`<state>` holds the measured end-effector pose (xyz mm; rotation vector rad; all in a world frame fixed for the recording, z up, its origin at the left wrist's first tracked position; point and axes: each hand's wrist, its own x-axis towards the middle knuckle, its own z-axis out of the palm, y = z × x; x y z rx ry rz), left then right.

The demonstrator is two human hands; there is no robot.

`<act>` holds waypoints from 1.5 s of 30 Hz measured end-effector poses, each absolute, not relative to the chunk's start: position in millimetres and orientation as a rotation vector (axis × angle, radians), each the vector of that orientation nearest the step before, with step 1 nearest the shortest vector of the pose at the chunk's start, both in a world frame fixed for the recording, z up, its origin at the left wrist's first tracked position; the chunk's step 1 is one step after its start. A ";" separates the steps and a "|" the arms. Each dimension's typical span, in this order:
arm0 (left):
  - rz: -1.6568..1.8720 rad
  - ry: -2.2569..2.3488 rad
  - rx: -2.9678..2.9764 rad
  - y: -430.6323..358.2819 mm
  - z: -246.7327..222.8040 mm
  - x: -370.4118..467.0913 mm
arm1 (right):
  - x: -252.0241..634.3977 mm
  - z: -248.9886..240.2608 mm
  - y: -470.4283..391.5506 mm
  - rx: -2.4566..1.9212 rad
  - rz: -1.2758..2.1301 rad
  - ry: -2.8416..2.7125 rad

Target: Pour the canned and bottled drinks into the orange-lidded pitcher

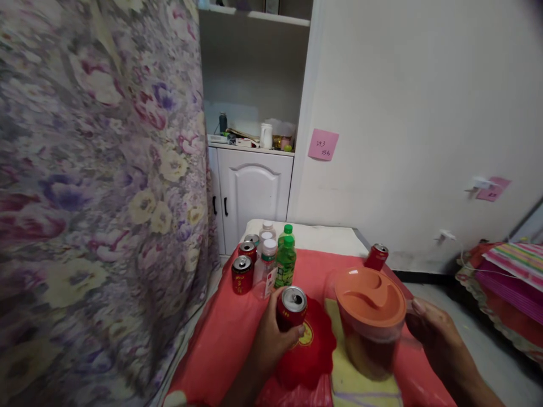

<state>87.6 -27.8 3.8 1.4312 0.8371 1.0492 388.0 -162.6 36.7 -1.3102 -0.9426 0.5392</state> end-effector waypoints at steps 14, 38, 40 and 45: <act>0.959 0.865 1.474 -30.4 -6.2 96.8 | 383.0 34.0 -153.9 -1.364 0.650 -1.021; 1.069 0.807 1.460 -20.2 -25.1 96.0 | 368.2 55.6 -137.1 -1.451 0.727 -1.191; 1.071 0.822 1.458 -19.8 -26.0 96.2 | 368.2 55.5 -136.2 -1.458 0.732 -1.198; 1.068 0.812 1.453 -18.6 -26.7 96.0 | 366.8 56.3 -132.2 -1.475 0.735 -1.218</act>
